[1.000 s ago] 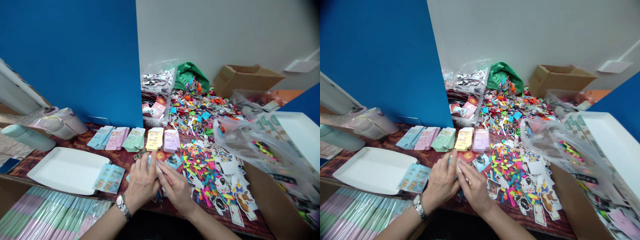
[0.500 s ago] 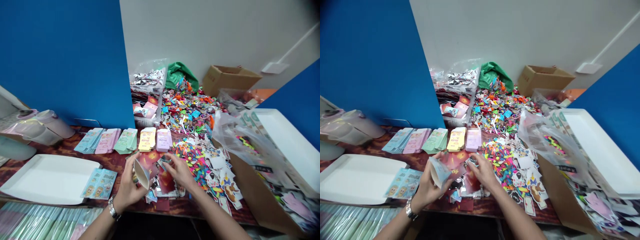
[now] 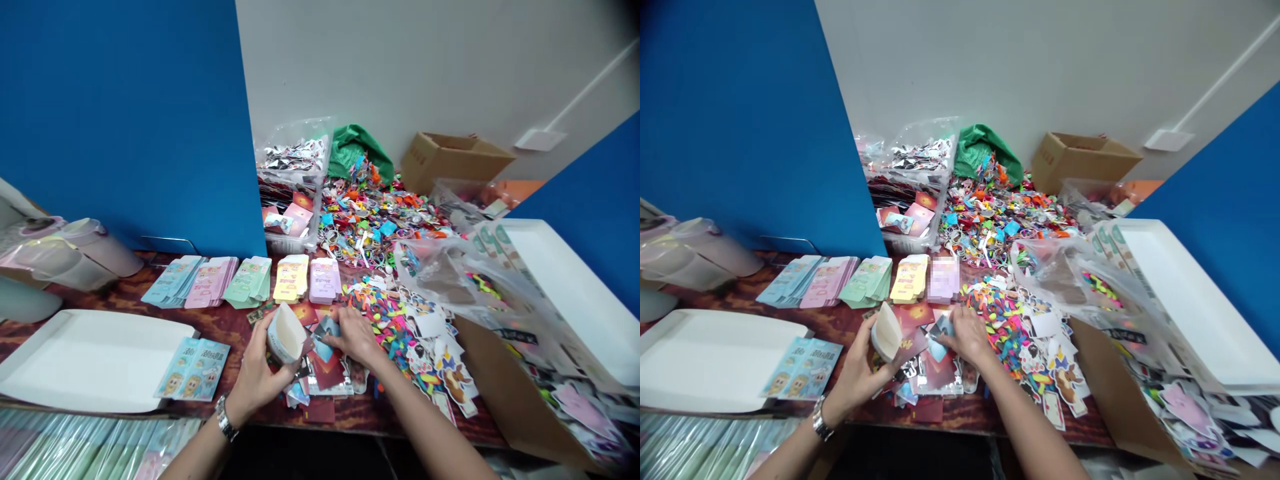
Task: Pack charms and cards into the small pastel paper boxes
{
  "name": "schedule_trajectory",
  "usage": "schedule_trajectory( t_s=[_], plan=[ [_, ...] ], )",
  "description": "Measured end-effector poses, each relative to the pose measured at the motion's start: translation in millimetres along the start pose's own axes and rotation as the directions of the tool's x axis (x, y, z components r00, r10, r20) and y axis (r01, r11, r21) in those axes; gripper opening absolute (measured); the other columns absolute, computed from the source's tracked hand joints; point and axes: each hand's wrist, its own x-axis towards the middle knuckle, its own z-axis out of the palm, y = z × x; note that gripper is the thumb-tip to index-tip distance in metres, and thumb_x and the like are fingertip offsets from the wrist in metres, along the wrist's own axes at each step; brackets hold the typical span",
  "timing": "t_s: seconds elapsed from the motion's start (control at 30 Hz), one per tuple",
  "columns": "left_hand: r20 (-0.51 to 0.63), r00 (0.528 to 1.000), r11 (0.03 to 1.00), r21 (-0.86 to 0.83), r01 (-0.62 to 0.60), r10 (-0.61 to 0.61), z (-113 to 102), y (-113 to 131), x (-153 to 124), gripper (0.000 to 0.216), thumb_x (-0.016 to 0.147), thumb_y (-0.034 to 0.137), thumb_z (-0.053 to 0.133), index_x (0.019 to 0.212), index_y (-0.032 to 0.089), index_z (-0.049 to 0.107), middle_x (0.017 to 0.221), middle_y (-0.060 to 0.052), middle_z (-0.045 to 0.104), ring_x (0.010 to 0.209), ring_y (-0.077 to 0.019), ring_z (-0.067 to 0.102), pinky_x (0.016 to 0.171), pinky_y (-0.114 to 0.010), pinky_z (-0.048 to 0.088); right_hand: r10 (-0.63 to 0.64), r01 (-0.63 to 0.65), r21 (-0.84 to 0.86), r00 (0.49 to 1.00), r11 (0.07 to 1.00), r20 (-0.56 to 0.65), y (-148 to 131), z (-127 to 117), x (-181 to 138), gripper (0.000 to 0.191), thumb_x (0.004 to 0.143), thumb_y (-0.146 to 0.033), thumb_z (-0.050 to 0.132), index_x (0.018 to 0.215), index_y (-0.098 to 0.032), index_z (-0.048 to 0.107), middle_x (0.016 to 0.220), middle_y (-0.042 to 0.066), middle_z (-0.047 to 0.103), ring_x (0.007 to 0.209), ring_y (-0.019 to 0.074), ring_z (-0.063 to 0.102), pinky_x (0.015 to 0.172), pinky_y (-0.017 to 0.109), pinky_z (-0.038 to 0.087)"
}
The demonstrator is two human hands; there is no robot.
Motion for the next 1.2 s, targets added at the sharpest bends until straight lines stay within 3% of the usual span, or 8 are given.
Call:
schedule_trajectory(
  t_s=[0.1,0.2,0.47,0.63,0.83,0.97,1.03,1.2],
  plan=[
    [-0.043,0.998,0.998,0.035,0.048,-0.046,-3,-2,2,0.065,0.073,0.028,0.068,0.130,0.018,0.039,0.124,-0.013,0.055,0.112,-0.0270,0.059,0.095,-0.042,0.050,-0.046,0.047,0.051,0.998,0.998,-0.033,0,-10,-5,0.016,0.089,-0.034,0.058,0.098,-0.020,0.057,0.085,0.003,0.066,0.084,0.0210,0.060,0.071,0.029,0.036],
    [-0.090,0.993,0.992,0.094,0.089,-0.081,-7,-4,4,0.059,0.070,0.030,0.069,0.122,0.018,0.045,0.114,-0.010,0.060,0.103,-0.0254,0.063,0.088,-0.039,0.052,-0.092,0.102,0.099,0.990,0.990,-0.103,0,-22,-8,0.021,0.094,-0.035,0.050,0.112,-0.025,0.055,0.090,0.001,0.068,0.089,0.0197,0.061,0.077,0.030,0.036],
    [-0.108,0.992,0.981,0.175,0.085,-0.067,-2,-11,2,0.055,0.069,0.037,0.071,0.117,0.018,0.051,0.109,-0.009,0.064,0.099,-0.0264,0.065,0.083,-0.038,0.053,0.099,-0.089,-0.152,0.993,0.984,0.062,7,-5,12,0.075,0.066,-0.068,0.069,0.116,-0.015,0.058,0.121,0.020,0.056,0.113,0.0373,0.050,0.088,0.047,0.036],
    [-0.075,0.994,0.985,0.144,0.094,-0.084,2,-13,2,0.057,0.070,0.034,0.070,0.120,0.019,0.049,0.114,-0.009,0.062,0.104,-0.0264,0.062,0.088,-0.039,0.051,0.097,-0.089,-0.093,0.992,0.992,0.080,8,6,12,0.068,0.063,-0.061,0.075,0.111,-0.016,0.057,0.119,0.018,0.057,0.112,0.0351,0.050,0.088,0.045,0.037],
    [-0.099,0.995,0.969,0.243,0.053,-0.029,-5,-17,4,0.052,0.072,0.034,0.068,0.118,0.019,0.048,0.110,-0.009,0.060,0.103,-0.0271,0.060,0.087,-0.042,0.050,-0.046,0.099,0.285,0.981,0.953,-0.186,6,-22,-10,0.018,0.090,-0.037,0.054,0.082,-0.021,0.055,0.082,0.003,0.063,0.082,0.0200,0.058,0.076,0.032,0.042],
    [-0.101,0.994,0.942,0.336,0.006,0.030,-7,-15,6,0.051,0.074,0.031,0.066,0.120,0.018,0.048,0.109,-0.010,0.059,0.103,-0.0279,0.058,0.088,-0.043,0.049,0.183,0.258,0.639,0.822,0.724,-0.539,-8,-49,-26,0.017,0.090,-0.038,0.058,0.095,-0.022,0.057,0.086,0.003,0.063,0.077,0.0165,0.060,0.072,0.029,0.048],
    [-0.073,0.997,0.941,0.338,-0.012,0.039,-2,-11,6,0.054,0.073,0.028,0.065,0.123,0.017,0.047,0.113,-0.011,0.059,0.106,-0.0281,0.057,0.091,-0.044,0.048,0.226,0.354,0.656,0.743,0.667,-0.630,-21,-54,-29,0.019,0.088,-0.035,0.061,0.101,-0.022,0.058,0.091,0.004,0.064,0.082,0.0179,0.061,0.075,0.032,0.050],
    [-0.020,1.000,0.965,0.261,-0.015,0.020,12,-8,3,0.063,0.072,0.027,0.066,0.131,0.019,0.042,0.119,-0.010,0.057,0.113,-0.0276,0.055,0.096,-0.044,0.047,0.009,0.457,0.513,0.740,0.727,-0.672,-46,-44,-31,0.008,0.092,-0.026,0.057,0.097,-0.024,0.063,0.091,0.004,0.067,0.087,0.0190,0.062,0.079,0.034,0.050]
  ],
)
